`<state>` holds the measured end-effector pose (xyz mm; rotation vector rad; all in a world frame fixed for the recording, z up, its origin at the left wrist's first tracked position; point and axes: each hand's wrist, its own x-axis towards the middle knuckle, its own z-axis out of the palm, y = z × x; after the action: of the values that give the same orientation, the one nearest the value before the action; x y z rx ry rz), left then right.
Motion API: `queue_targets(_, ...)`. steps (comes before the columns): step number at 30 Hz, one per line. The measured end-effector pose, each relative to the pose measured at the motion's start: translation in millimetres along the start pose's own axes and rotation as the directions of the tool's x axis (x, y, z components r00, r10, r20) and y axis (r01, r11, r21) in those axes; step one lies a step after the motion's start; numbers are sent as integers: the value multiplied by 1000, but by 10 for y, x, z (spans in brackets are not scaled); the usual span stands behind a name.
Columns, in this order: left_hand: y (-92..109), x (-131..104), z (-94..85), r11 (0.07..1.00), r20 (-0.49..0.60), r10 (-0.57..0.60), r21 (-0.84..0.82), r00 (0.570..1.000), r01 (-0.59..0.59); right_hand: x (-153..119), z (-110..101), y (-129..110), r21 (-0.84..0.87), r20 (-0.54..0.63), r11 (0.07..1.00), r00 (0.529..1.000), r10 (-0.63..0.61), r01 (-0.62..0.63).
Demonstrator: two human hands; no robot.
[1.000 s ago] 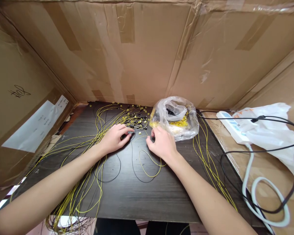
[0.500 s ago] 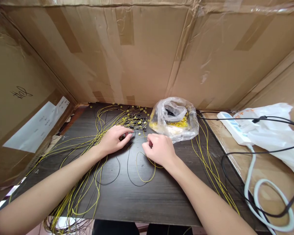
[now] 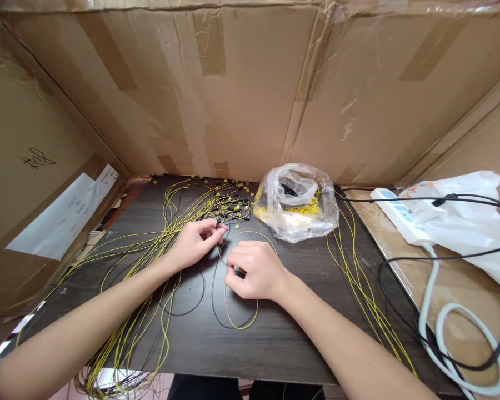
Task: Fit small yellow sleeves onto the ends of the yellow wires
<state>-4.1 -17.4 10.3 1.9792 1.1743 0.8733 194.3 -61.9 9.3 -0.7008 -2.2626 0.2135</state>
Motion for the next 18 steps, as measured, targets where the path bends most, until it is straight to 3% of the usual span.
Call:
queue_targets(4,-110,36,18,996,-76,60,74,995,-54,-17,1,46,19,34,999,998,43,-44)
queue_targets(9,-140,44,24,980,-35,147,143,989,-140,4,-9,151,33,-5,980,981,195,-195)
queue_targets(13,-144,34,36,957,3,212,200,977,-209,37,47,318,-177,-62,944,960,272,-279)
queue_targets(18,-165,31,45,935,31,219,277,975,-219,22,128,421,-370,47,886,946,320,-281)
